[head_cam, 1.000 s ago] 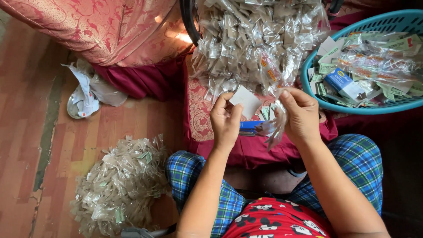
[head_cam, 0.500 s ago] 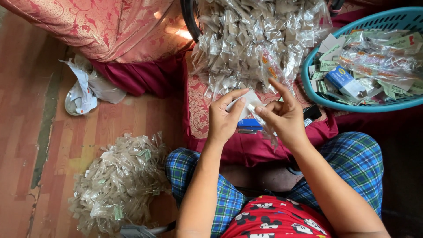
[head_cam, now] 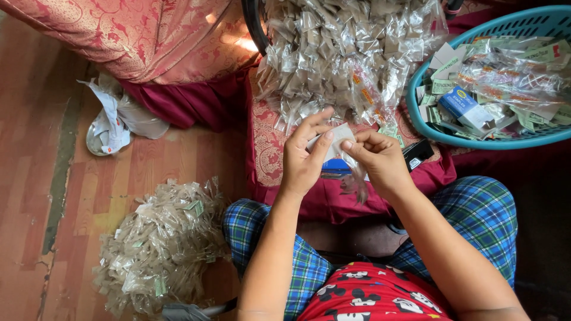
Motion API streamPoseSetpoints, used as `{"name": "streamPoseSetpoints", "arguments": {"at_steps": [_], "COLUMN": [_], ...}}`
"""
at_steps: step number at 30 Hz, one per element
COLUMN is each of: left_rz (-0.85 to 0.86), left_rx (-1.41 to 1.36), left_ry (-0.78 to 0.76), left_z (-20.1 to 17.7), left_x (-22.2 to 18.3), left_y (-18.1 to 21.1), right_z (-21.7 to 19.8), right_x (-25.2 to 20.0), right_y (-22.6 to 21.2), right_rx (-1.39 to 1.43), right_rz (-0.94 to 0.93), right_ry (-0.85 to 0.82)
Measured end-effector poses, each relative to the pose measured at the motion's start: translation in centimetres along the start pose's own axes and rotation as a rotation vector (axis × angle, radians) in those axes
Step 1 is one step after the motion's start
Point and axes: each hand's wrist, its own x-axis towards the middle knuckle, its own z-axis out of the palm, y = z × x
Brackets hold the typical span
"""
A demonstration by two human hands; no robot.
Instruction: Manually inserting small cards into plastic sleeves and sealing them with a stapler.
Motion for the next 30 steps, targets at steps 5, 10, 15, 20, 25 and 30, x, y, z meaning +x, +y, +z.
{"name": "streamPoseSetpoints", "arguments": {"at_steps": [5,10,15,20,25,30], "left_rz": [-0.105,0.061,0.095,0.097,0.258,0.279], "left_rx": [-0.282,0.079,0.106,0.235,0.604,0.667], "left_ry": [0.042,0.040,0.044,0.203,0.405,0.405], "left_z": [1.1,1.8,0.9,-2.2,-6.4,-6.3], "left_x": [-0.5,-0.6,0.0,0.1,0.6,0.8], "left_y": [-2.5,-2.0,-0.2,-2.2,-3.9,-4.1], "right_z": [0.1,1.2,1.4,-0.6,-3.6,-3.1], "right_x": [0.3,-0.1,0.6,4.0,5.7,6.7], "right_y": [-0.3,-1.9,-1.9,-1.0,6.7,5.3], "right_rx": [0.093,0.044,-0.003,-0.432,-1.784,-1.624], "right_rz": [-0.103,-0.193,-0.183,-0.263,-0.339,-0.281], "right_ry": [-0.041,-0.014,-0.036,-0.275,-0.705,-0.595]}}
